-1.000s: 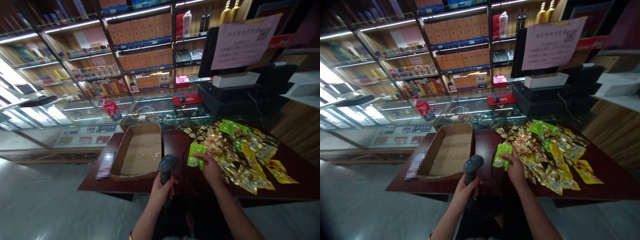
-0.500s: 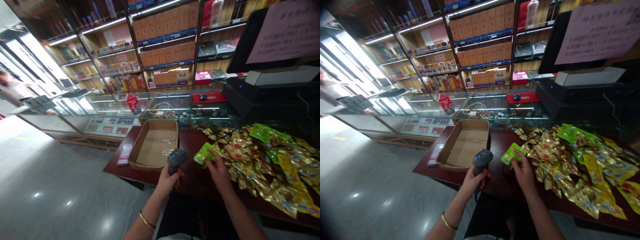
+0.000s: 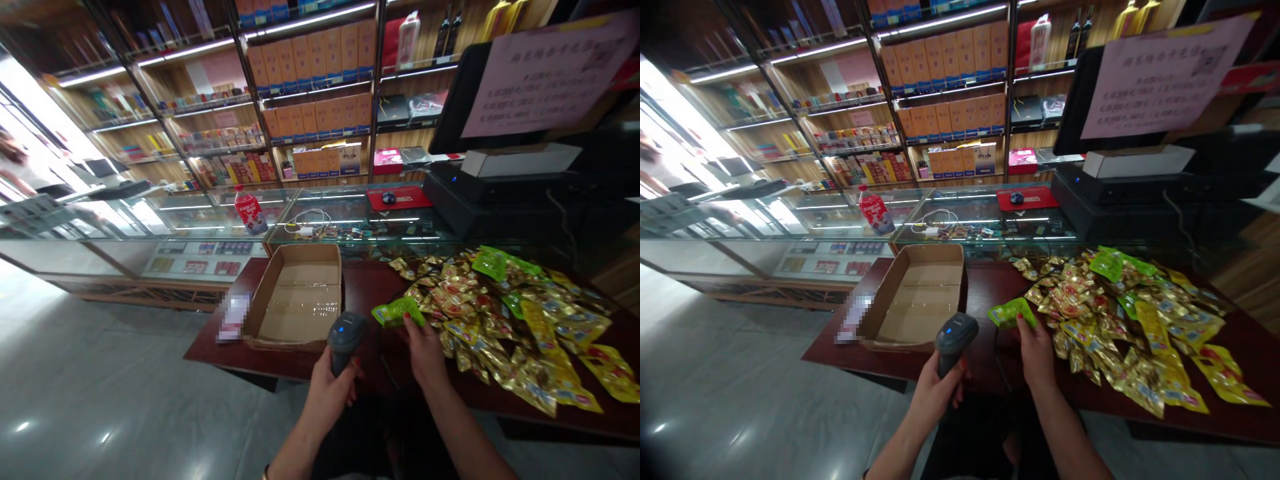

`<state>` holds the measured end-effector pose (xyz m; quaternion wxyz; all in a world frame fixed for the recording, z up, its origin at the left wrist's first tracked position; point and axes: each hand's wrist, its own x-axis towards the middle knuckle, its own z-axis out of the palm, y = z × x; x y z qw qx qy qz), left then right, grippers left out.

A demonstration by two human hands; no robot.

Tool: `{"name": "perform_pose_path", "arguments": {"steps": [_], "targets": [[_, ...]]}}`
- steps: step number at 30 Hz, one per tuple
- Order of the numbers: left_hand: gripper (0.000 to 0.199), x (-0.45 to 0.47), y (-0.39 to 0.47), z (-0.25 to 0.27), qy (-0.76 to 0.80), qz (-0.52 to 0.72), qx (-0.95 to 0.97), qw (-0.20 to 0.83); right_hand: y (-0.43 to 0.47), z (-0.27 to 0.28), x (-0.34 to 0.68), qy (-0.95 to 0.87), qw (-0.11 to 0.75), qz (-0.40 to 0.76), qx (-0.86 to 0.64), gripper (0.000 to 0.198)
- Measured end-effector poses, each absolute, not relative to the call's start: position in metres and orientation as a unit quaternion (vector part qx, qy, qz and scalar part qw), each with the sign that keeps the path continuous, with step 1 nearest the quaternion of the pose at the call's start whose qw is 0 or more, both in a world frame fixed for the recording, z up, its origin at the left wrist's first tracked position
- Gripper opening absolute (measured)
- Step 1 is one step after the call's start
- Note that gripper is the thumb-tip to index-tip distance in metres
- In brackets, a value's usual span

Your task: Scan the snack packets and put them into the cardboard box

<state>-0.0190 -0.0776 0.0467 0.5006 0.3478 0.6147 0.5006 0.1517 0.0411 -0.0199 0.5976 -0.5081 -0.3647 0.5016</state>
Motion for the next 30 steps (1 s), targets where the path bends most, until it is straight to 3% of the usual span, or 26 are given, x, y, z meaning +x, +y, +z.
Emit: {"name": "perform_pose_path", "arguments": {"steps": [4, 8, 12, 17, 25, 30], "targets": [[0.032, -0.018, -0.079, 0.050, 0.624, 0.477, 0.359, 0.504, 0.045, -0.023, 0.154, -0.338, 0.609, 0.493, -0.522, 0.043], [0.016, -0.022, -0.079, 0.058, 0.626, 0.454, 0.473, 0.423, 0.049, -0.023, 0.158, -0.331, 0.608, 0.505, -0.515, 0.044], [0.020, -0.025, -0.080, 0.062, 0.611, 0.414, 0.567, 0.365, 0.050, -0.013, 0.164, -0.405, 0.571, 0.434, -0.567, 0.045], [0.023, -0.025, -0.081, 0.060, 0.604, 0.396, 0.582, 0.374, 0.053, -0.009, 0.171, -0.480, 0.537, 0.364, -0.591, 0.048], [0.020, -0.026, -0.079, 0.057, 0.596, 0.398, 0.569, 0.404, 0.063, -0.023, 0.176, -0.491, 0.507, 0.384, -0.595, 0.048], [0.019, -0.027, -0.080, 0.057, 0.596, 0.397, 0.567, 0.408, 0.063, -0.016, 0.176, -0.495, 0.531, 0.375, -0.577, 0.048]]}}
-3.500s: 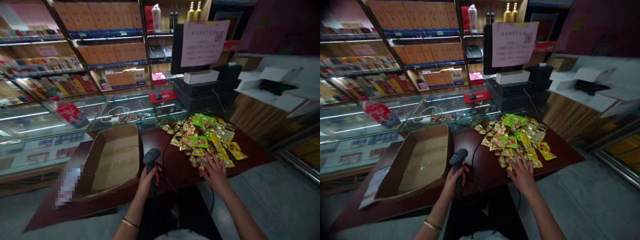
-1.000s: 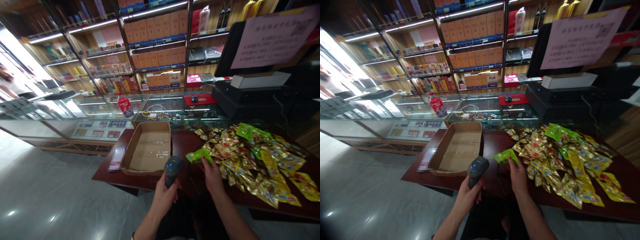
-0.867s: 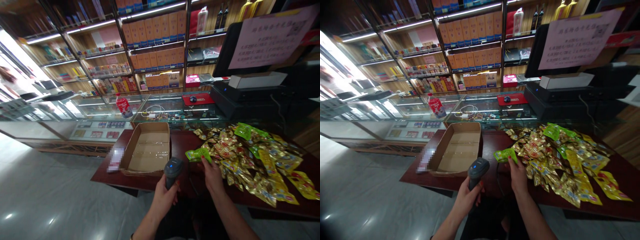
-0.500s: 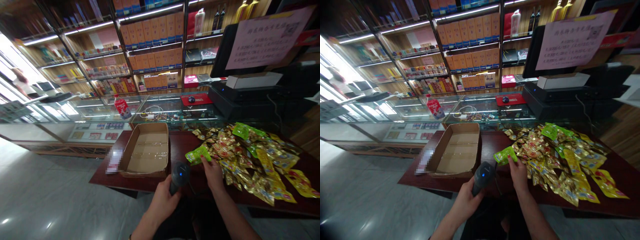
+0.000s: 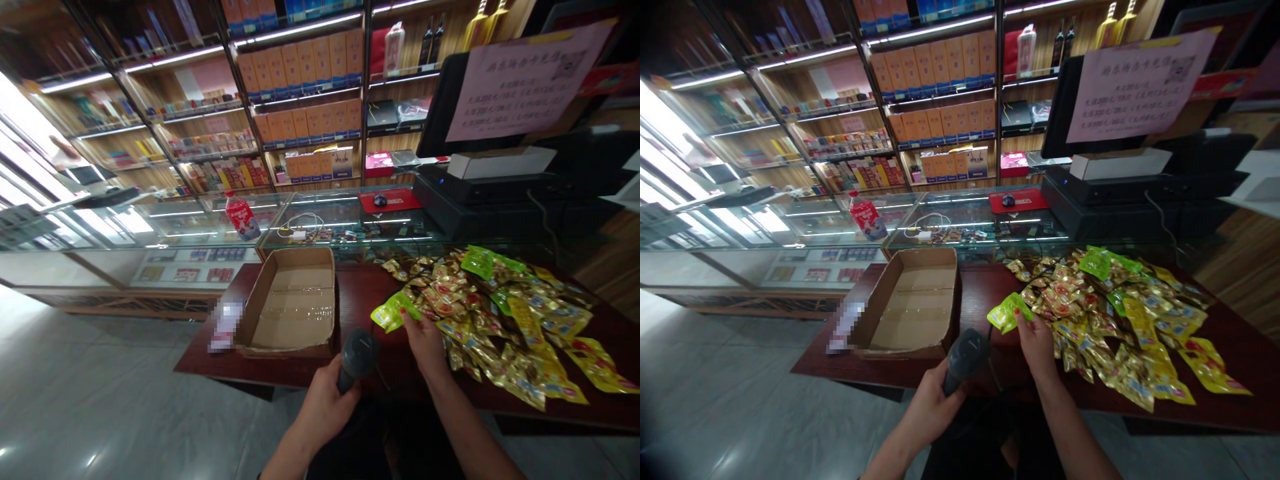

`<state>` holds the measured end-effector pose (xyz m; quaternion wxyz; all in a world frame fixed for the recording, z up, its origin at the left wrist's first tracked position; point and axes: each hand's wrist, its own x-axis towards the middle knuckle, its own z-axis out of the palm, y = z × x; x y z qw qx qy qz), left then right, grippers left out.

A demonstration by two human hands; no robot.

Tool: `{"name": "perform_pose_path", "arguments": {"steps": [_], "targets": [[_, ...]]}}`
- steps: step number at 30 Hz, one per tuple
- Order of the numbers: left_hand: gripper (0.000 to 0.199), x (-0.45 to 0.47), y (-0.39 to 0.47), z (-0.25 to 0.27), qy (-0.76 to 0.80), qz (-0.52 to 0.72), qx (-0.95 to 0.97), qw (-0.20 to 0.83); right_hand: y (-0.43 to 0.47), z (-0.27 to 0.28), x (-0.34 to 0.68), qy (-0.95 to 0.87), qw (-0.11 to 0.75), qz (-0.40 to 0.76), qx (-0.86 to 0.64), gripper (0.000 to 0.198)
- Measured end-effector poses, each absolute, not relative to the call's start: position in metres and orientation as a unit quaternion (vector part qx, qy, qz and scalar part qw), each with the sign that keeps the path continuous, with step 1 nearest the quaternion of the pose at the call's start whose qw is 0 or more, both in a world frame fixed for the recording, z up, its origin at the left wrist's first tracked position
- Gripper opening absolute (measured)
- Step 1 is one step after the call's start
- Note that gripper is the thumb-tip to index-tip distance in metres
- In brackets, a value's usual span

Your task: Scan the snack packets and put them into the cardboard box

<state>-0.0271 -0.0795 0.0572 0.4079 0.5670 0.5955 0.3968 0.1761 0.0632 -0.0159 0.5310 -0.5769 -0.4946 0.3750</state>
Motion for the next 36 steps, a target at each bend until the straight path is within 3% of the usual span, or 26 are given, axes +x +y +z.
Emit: {"name": "perform_pose_path", "arguments": {"steps": [6, 12, 19, 23, 26, 29, 32, 36], "targets": [[0.025, -0.027, -0.076, 0.046, 0.580, 0.416, 0.572, 0.404, 0.064, -0.010, 0.173, -0.483, 0.535, 0.377, -0.582, 0.043], [0.022, -0.028, -0.065, 0.005, 0.589, 0.423, 0.525, 0.445, 0.090, 0.007, 0.138, -0.383, 0.583, 0.521, -0.492, 0.045], [0.039, -0.032, -0.058, -0.019, 0.606, 0.409, 0.430, 0.530, 0.115, 0.040, 0.053, -0.492, 0.515, 0.606, -0.355, 0.044], [0.039, -0.032, -0.057, -0.019, 0.608, 0.414, 0.428, 0.525, 0.121, 0.040, 0.072, -0.625, 0.511, 0.448, -0.383, 0.037], [0.039, -0.032, -0.058, -0.022, 0.614, 0.413, 0.423, 0.523, 0.118, 0.035, 0.138, -0.723, 0.461, 0.211, -0.469, 0.031], [0.039, -0.033, -0.058, -0.027, 0.620, 0.411, 0.421, 0.519, 0.107, 0.023, 0.217, -0.676, 0.390, 0.006, -0.626, 0.033], [0.040, -0.033, -0.058, -0.028, 0.621, 0.414, 0.420, 0.516, 0.094, 0.010, 0.271, -0.605, 0.317, -0.079, -0.726, 0.039], [0.042, -0.031, -0.055, -0.025, 0.619, 0.410, 0.419, 0.523, 0.095, 0.007, 0.280, -0.584, 0.251, -0.089, -0.767, 0.058]]}}
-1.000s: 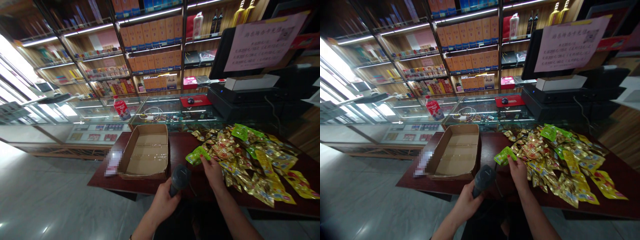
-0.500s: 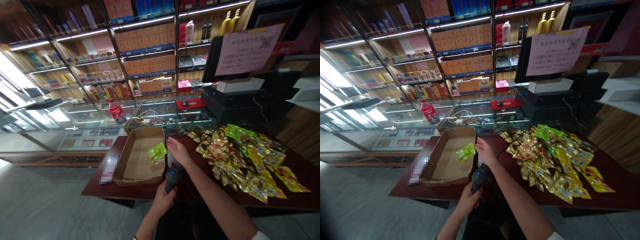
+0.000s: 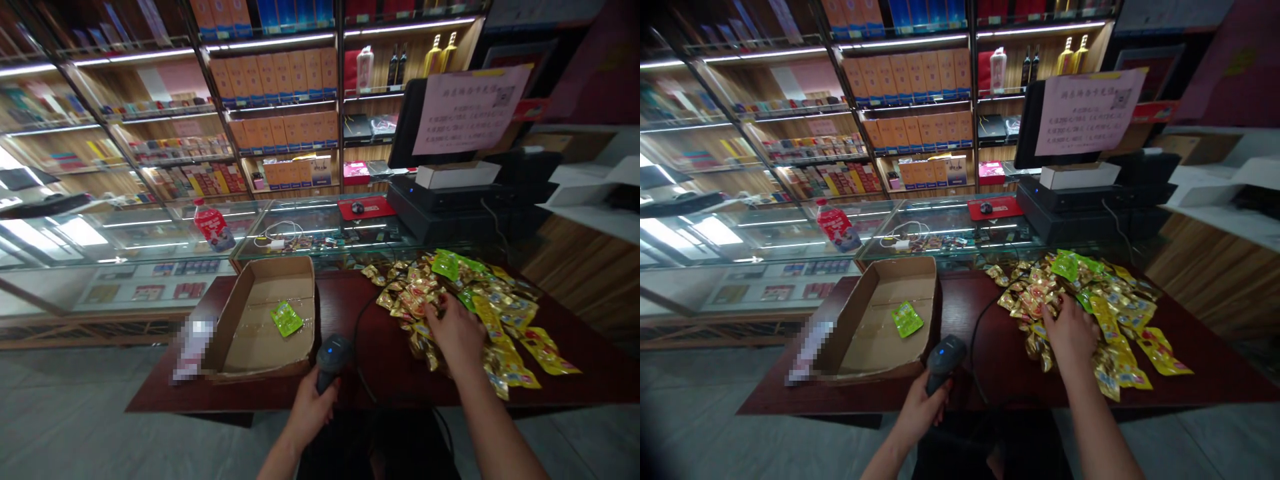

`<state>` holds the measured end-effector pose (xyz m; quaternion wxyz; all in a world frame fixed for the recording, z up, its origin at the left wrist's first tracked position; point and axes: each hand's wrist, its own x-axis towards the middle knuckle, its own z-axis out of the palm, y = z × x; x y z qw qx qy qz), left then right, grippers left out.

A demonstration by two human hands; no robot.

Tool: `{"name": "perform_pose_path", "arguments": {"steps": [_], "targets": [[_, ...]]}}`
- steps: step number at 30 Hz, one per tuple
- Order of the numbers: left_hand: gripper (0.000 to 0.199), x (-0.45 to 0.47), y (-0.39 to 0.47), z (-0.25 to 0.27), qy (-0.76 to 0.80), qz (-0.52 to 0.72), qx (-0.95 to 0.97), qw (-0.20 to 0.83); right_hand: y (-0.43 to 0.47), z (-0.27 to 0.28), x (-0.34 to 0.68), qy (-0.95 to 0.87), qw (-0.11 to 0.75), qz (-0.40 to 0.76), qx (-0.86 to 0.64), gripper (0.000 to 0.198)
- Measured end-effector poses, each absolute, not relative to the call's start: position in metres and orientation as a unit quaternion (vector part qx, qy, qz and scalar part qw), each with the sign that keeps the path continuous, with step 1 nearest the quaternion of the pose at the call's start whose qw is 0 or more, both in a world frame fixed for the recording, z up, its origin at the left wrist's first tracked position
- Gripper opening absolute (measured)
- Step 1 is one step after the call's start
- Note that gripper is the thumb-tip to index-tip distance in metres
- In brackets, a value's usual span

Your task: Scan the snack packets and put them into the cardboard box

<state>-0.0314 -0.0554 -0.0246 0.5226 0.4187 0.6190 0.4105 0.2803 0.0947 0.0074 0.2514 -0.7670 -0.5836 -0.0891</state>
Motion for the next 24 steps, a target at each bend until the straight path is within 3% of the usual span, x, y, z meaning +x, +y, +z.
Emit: {"name": "perform_pose_path", "arguments": {"steps": [3, 7, 11, 16, 20, 24], "targets": [[0.044, -0.030, -0.054, -0.023, 0.619, 0.413, 0.415, 0.524, 0.109, 0.014, 0.266, -0.574, 0.242, -0.093, -0.777, 0.066], [0.042, -0.029, -0.056, -0.024, 0.625, 0.425, 0.409, 0.512, 0.129, 0.020, 0.261, -0.554, 0.282, -0.050, -0.782, 0.056], [0.041, -0.028, -0.057, -0.025, 0.631, 0.422, 0.408, 0.507, 0.137, 0.018, 0.272, -0.517, 0.405, 0.090, -0.748, 0.050], [0.041, -0.029, -0.057, -0.024, 0.620, 0.419, 0.411, 0.520, 0.117, 0.009, 0.253, -0.436, 0.559, 0.310, -0.634, 0.073], [0.042, -0.029, -0.058, -0.023, 0.618, 0.422, 0.410, 0.521, 0.090, -0.007, 0.210, -0.446, 0.539, 0.474, -0.535, 0.050], [0.040, -0.028, -0.060, -0.021, 0.624, 0.425, 0.408, 0.514, 0.075, -0.021, 0.181, -0.514, 0.574, 0.397, -0.499, 0.024]]}}
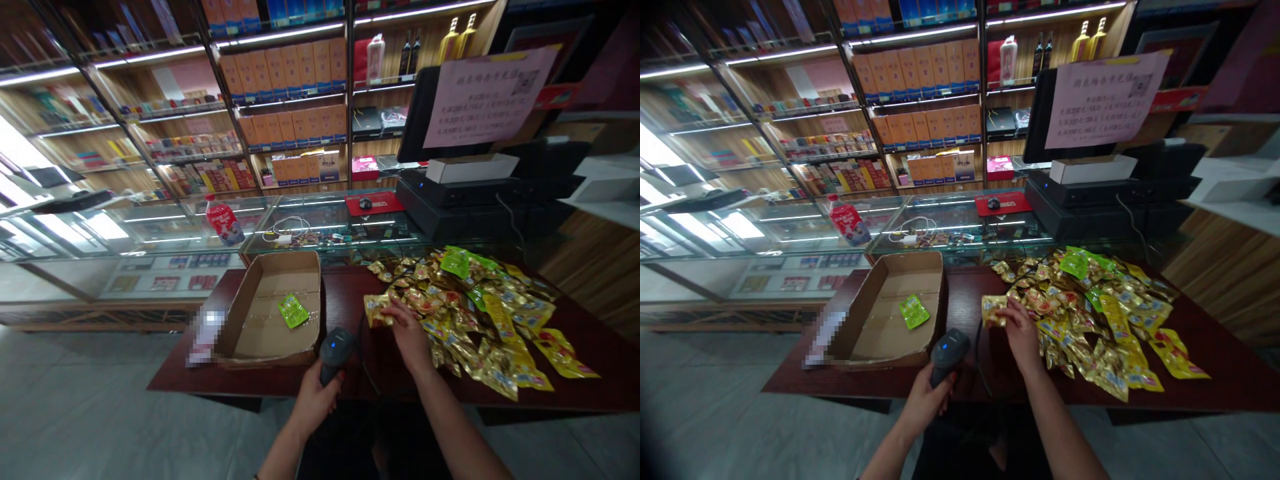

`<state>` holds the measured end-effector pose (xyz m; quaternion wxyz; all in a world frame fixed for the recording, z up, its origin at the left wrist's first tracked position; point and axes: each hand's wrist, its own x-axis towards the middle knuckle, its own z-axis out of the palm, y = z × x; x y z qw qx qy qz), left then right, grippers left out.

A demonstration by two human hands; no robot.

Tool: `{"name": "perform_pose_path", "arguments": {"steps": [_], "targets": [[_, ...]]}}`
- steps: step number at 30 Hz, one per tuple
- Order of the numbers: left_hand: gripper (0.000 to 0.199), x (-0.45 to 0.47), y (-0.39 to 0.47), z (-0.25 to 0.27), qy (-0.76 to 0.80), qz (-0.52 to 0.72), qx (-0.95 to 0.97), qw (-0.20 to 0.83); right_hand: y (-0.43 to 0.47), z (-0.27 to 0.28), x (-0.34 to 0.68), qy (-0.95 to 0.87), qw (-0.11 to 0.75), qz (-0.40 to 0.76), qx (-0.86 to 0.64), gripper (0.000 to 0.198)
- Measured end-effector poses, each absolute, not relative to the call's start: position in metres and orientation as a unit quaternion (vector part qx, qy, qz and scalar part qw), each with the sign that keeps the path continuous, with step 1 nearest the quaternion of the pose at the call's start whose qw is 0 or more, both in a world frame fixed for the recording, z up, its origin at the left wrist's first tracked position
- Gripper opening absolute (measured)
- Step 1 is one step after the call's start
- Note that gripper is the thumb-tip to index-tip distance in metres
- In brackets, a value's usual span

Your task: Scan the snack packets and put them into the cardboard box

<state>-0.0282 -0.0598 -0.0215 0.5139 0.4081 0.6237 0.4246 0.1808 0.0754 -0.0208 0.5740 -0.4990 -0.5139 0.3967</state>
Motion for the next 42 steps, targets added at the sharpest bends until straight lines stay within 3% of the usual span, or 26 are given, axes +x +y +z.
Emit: {"name": "perform_pose_path", "arguments": {"steps": [7, 19, 34, 42], "targets": [[0.036, -0.028, -0.062, -0.020, 0.623, 0.427, 0.420, 0.503, 0.070, -0.032, 0.175, -0.554, 0.506, 0.381, -0.541, 0.034], [0.035, -0.013, -0.054, 0.029, 0.621, 0.428, 0.408, 0.516, 0.066, -0.048, 0.171, -0.551, 0.510, 0.386, -0.536, 0.033], [0.042, -0.012, -0.055, 0.033, 0.607, 0.435, 0.411, 0.523, 0.068, -0.045, 0.170, -0.555, 0.488, 0.364, -0.567, 0.029], [0.035, -0.013, -0.055, 0.030, 0.614, 0.430, 0.418, 0.513, 0.067, -0.044, 0.170, -0.551, 0.500, 0.383, -0.547, 0.032]]}}
